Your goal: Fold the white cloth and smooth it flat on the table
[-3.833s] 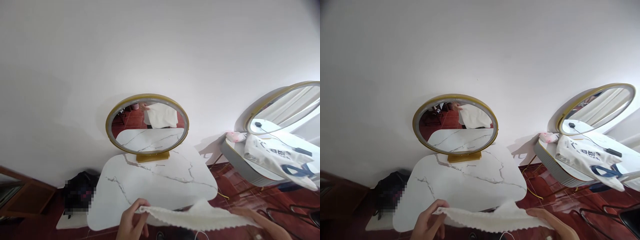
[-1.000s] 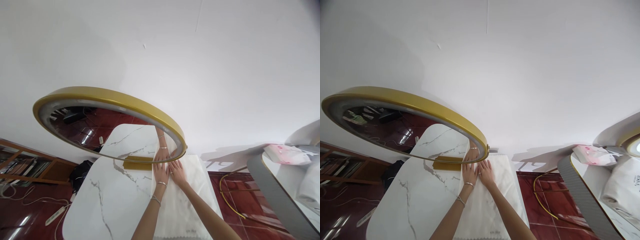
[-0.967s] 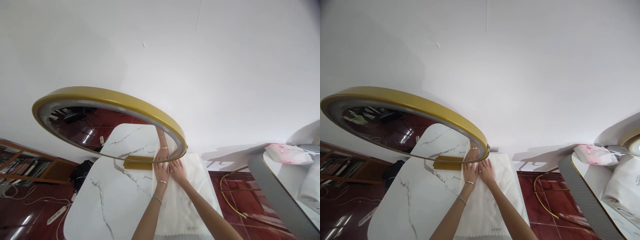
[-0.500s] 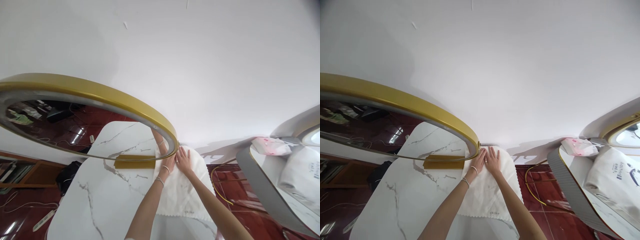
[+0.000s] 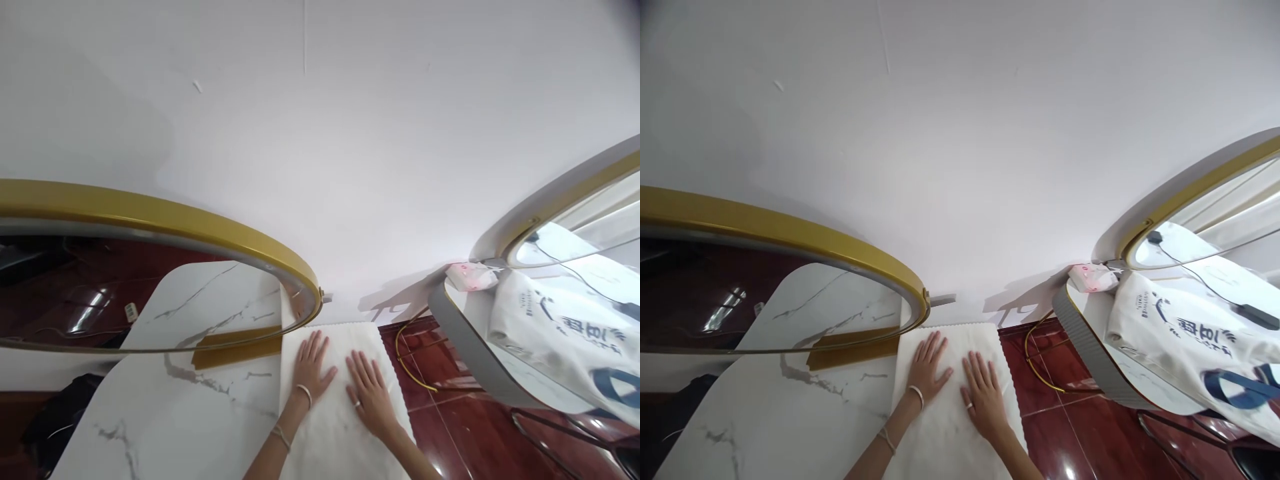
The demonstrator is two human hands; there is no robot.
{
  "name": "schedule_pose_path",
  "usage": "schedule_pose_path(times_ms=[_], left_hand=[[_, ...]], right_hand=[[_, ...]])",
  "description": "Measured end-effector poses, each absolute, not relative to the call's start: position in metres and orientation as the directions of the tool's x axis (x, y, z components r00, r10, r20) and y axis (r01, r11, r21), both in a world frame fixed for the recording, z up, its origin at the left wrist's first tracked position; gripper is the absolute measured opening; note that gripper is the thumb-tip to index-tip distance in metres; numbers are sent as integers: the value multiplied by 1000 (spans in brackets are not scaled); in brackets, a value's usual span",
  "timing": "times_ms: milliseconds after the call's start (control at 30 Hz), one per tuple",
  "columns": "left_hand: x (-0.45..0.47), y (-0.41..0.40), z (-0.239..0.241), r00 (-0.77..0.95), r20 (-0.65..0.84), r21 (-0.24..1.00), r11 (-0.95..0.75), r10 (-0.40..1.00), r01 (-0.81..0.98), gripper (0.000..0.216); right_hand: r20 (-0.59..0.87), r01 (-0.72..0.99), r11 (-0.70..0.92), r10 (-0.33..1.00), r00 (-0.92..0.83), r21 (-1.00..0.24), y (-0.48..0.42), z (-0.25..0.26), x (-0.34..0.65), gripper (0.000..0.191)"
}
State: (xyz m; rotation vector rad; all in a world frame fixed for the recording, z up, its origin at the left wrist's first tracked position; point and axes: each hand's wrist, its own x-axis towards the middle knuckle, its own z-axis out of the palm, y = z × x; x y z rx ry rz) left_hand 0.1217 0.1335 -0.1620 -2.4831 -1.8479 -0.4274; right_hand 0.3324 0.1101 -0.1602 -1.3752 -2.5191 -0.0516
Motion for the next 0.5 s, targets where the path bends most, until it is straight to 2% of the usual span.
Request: schedule_pose_path(times_ms=[300, 400, 500], left_hand=[[103, 209, -147, 108, 140, 191, -134, 984, 972, 58], [116, 197, -148, 26, 138, 218, -56, 990, 974, 49], [136, 156, -155, -89, 145, 251, 50, 985, 967, 41]], right_hand=[[255, 822, 558, 816, -518, -116, 204, -163, 292, 55], [290, 817, 560, 811, -508, -135, 207, -166, 293, 54], [366, 844, 506, 831, -419, -181, 188, -170, 305, 55]])
